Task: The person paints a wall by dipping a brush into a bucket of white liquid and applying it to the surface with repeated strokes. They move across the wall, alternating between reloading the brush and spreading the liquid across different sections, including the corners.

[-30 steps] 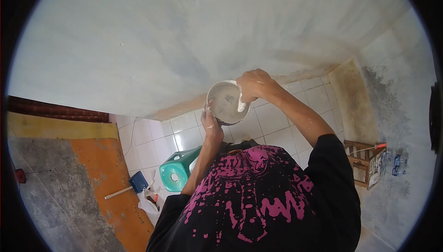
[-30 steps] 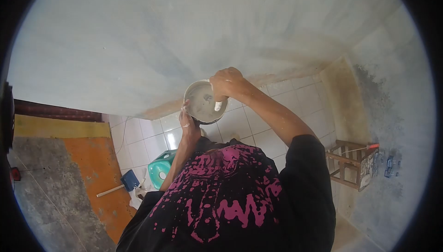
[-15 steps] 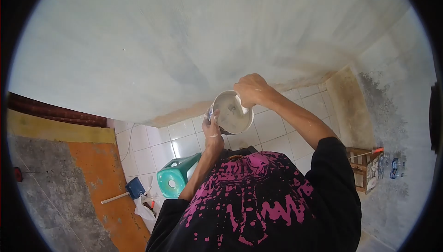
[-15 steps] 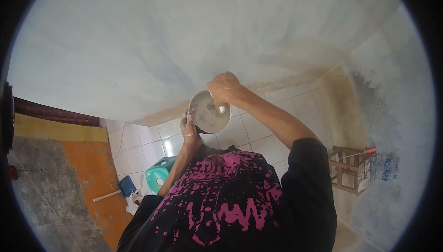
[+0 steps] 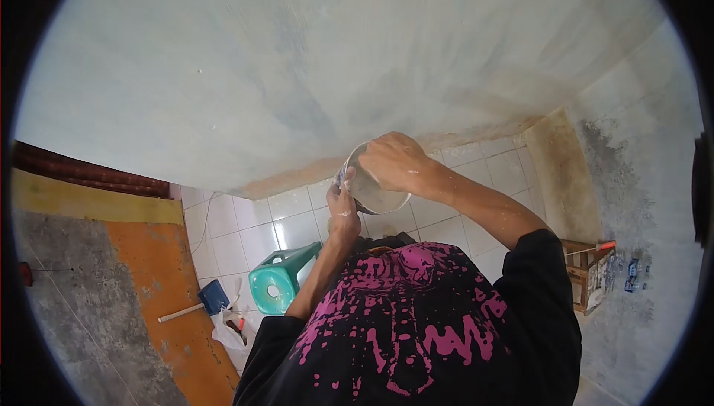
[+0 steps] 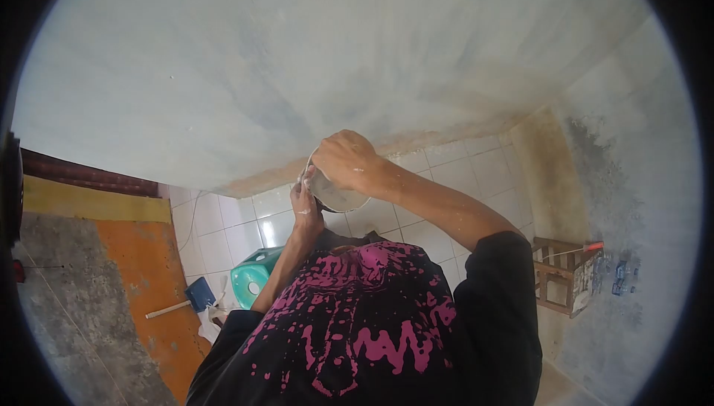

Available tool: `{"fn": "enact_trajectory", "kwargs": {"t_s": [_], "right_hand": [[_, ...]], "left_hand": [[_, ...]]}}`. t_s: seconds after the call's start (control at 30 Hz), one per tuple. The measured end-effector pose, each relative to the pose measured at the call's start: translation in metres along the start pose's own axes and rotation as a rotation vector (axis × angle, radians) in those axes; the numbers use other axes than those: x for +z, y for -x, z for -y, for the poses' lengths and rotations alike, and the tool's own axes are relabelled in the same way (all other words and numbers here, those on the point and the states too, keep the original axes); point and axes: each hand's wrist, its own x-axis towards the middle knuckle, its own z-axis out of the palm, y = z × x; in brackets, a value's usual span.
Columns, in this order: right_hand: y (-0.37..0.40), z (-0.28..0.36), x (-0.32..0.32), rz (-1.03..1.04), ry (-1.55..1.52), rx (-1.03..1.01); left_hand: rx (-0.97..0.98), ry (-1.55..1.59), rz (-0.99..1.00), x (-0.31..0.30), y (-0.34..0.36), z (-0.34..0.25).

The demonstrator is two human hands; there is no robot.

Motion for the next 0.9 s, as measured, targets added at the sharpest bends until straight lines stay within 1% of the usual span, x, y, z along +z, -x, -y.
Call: {"fn": "enact_trajectory", "kwargs": {"t_s": [0.03, 0.17, 0.23, 0.27, 0.33, 0.43, 0.57, 0.6, 0.67, 0.73, 0.77, 0.83, 0.9], "right_hand": [[0.001, 0.004, 0.0, -0.018, -0.041, -0.014], [0.008, 0.003, 0.012, -0.002, -0.045, 0.03], [0.017, -0.005, 0.012, 0.111, -0.102, 0.131], [0.02, -0.01, 0.012, 0.116, -0.111, 0.137], [0.023, -0.026, 0.007, 0.168, -0.148, 0.294], [0.016, -0.026, -0.002, 0.139, -0.179, 0.334], [0.021, -0.018, 0.005, 0.135, -0.248, 0.297], [0.024, -0.016, 0.006, 0.166, -0.247, 0.291], [0.028, -0.019, 0.007, 0.194, -0.244, 0.285], [0.028, -0.023, 0.01, 0.229, -0.174, 0.29], [0.025, -0.019, 0.01, 0.23, -0.172, 0.29], [0.022, -0.009, 0.011, 0.13, -0.103, 0.266], [0.028, -0.003, 0.013, 0.15, -0.141, 0.249]], "left_hand": [[0.011, 0.013, 0.033, 0.001, 0.001, -0.002], [0.041, 0.08, 0.027, 0.0, -0.003, 0.007], [-0.022, 0.041, -0.113, -0.005, -0.006, 0.015], [-0.032, 0.036, -0.115, -0.005, -0.004, 0.015], [0.016, 0.116, -0.041, 0.0, -0.004, 0.015], [0.025, 0.05, 0.032, 0.006, 0.004, 0.003], [0.035, 0.076, 0.052, 0.002, 0.0, 0.007], [0.03, 0.08, 0.05, 0.002, -0.001, 0.006], [0.029, 0.085, 0.049, 0.004, -0.002, 0.006], [0.047, 0.05, 0.033, 0.002, -0.002, 0.007], [0.047, 0.052, 0.034, 0.0, -0.005, 0.008], [0.12, -0.083, -0.003, -0.004, -0.012, 0.011], [0.135, -0.041, -0.005, -0.004, -0.016, 0.008]]}}
